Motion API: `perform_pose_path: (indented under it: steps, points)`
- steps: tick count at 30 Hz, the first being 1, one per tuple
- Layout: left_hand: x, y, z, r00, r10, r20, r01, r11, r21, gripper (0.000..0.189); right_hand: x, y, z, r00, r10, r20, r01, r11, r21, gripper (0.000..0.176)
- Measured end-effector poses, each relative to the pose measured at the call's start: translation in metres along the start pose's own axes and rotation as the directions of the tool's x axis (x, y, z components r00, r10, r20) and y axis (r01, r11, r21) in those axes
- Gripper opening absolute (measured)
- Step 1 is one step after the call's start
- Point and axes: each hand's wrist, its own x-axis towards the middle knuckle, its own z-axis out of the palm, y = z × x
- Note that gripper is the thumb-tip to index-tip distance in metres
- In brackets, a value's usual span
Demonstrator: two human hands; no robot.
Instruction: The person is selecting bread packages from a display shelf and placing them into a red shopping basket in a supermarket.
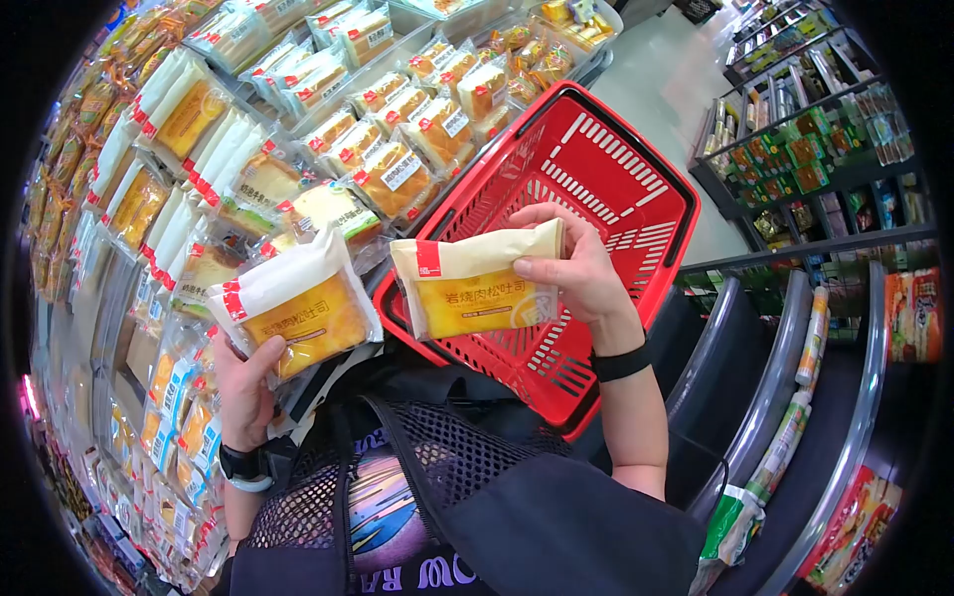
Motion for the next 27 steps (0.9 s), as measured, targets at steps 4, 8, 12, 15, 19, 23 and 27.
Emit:
perform_pose_path:
  steps: [4,8,12,15,19,23,27]
  points:
    - [0.000,0.000,-0.001,1.000,-0.015,-0.003,0.015,1.000,-0.008,0.058,0.001,0.006,0.000,0.999,-0.039,-0.015,0.040,0.998,0.040,0.044]
    - [0.001,0.003,0.000,0.999,-0.014,0.031,0.016,0.998,-0.067,0.061,0.005,0.022,0.005,0.998,-0.059,-0.012,0.060,0.956,0.288,0.049]
    - [0.001,0.003,-0.001,1.000,0.002,0.016,0.000,0.995,-0.097,0.061,0.014,0.041,0.017,0.993,-0.067,0.099,-0.034,0.633,0.773,0.051]
    - [0.000,0.003,0.001,1.000,0.012,0.027,-0.009,0.993,-0.116,0.061,0.025,0.044,0.031,0.987,-0.080,0.141,-0.078,0.528,0.845,0.049]
    - [0.001,0.002,-0.003,0.999,-0.022,0.027,0.024,0.997,-0.071,0.059,0.034,0.051,0.041,0.933,-0.145,0.330,-0.233,0.457,0.859,0.051]
    - [0.000,-0.003,-0.002,1.000,-0.006,-0.005,0.005,0.998,-0.064,0.058,0.035,0.051,0.050,0.935,-0.182,0.304,-0.178,0.502,0.847,0.054]
    - [0.001,-0.006,-0.006,1.000,0.012,-0.016,-0.013,0.998,-0.054,0.058,0.040,0.056,0.048,0.888,-0.267,0.376,-0.214,0.483,0.849,0.062]
